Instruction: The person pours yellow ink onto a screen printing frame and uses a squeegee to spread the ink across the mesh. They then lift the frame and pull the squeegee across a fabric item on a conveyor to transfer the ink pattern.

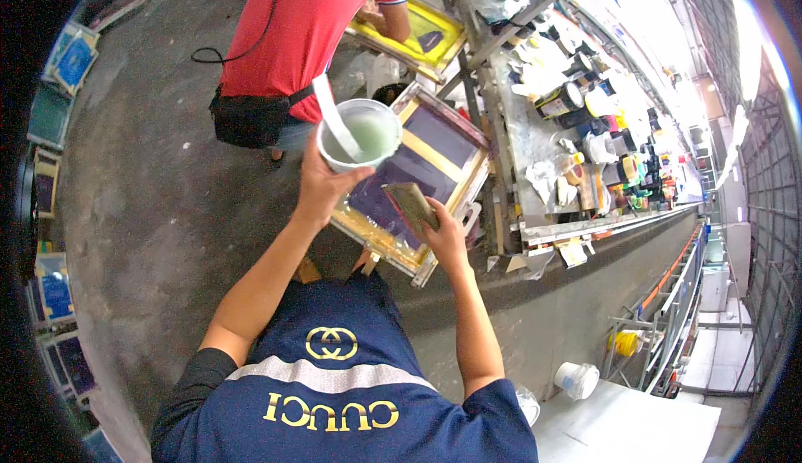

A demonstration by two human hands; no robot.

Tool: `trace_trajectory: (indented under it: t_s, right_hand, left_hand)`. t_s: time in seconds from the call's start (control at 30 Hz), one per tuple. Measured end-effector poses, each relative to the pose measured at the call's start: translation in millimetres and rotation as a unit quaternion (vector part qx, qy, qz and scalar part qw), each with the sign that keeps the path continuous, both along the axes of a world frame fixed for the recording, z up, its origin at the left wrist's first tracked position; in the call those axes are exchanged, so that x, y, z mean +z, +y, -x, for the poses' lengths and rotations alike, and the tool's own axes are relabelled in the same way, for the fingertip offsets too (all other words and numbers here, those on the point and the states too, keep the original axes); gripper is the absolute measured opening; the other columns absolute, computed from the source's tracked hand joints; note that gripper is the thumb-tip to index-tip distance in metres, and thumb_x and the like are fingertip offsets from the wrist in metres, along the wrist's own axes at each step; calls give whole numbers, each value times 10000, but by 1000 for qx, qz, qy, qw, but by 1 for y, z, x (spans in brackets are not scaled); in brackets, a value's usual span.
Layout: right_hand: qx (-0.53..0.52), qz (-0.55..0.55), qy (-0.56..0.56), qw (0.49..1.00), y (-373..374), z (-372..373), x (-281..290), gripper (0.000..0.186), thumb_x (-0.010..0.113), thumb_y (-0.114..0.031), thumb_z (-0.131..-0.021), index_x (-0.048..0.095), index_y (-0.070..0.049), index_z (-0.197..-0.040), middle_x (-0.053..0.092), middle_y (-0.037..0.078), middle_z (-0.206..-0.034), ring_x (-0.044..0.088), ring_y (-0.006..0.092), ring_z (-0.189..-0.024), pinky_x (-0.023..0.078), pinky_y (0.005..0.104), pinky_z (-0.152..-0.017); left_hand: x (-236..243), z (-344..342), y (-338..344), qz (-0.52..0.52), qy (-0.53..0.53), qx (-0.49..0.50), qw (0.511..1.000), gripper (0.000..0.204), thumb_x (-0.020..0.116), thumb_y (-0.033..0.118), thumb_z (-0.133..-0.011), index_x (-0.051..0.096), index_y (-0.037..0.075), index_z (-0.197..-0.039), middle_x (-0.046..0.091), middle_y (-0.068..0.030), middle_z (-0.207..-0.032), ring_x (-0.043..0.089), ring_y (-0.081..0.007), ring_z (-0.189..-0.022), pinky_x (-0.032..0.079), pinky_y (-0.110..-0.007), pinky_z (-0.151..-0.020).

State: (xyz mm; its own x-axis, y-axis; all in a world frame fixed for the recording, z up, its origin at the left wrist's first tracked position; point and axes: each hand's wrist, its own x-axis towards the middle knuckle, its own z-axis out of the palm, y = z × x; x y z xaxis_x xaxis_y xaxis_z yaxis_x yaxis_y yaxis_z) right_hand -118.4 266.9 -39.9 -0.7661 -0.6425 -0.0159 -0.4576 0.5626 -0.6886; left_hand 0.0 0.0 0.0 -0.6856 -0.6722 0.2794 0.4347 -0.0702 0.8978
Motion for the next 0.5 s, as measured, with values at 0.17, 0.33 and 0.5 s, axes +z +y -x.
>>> trace_trajectory:
  t_s: [0.17,0.33,0.5]
  right_hand:
    - [120,-59,100,986,-24,17,-27,408,653,-43,-840,711,-118,-1237,738,131,-1174,695,349,-1104,544,458,-943]
    - [253,-58,195,946,-74,32,-71,411,629,-24,-783,729,-129,-1168,740,80,-1167,672,296,-1122,520,446,-935]
    - [289,-109,197,931,-103,57,-95,416,652,-14,-789,737,-137,-1176,734,54,-1201,649,263,-1188,477,444,-1001]
  left_hand:
    - [-10,-59,-15,-110,-24,5,994,881,859,-78,-722,407,45,-1468,569,-90,-1384,575,-194,-1280,473,-367,-1108]
    - [-21,-115,-34,-75,-82,43,993,879,849,-77,-740,384,51,-1474,544,-106,-1397,564,-214,-1297,491,-375,-1105]
    - [-24,-148,-23,-84,-119,59,988,905,849,-81,-734,371,58,-1491,528,-96,-1416,556,-224,-1312,507,-391,-1107]
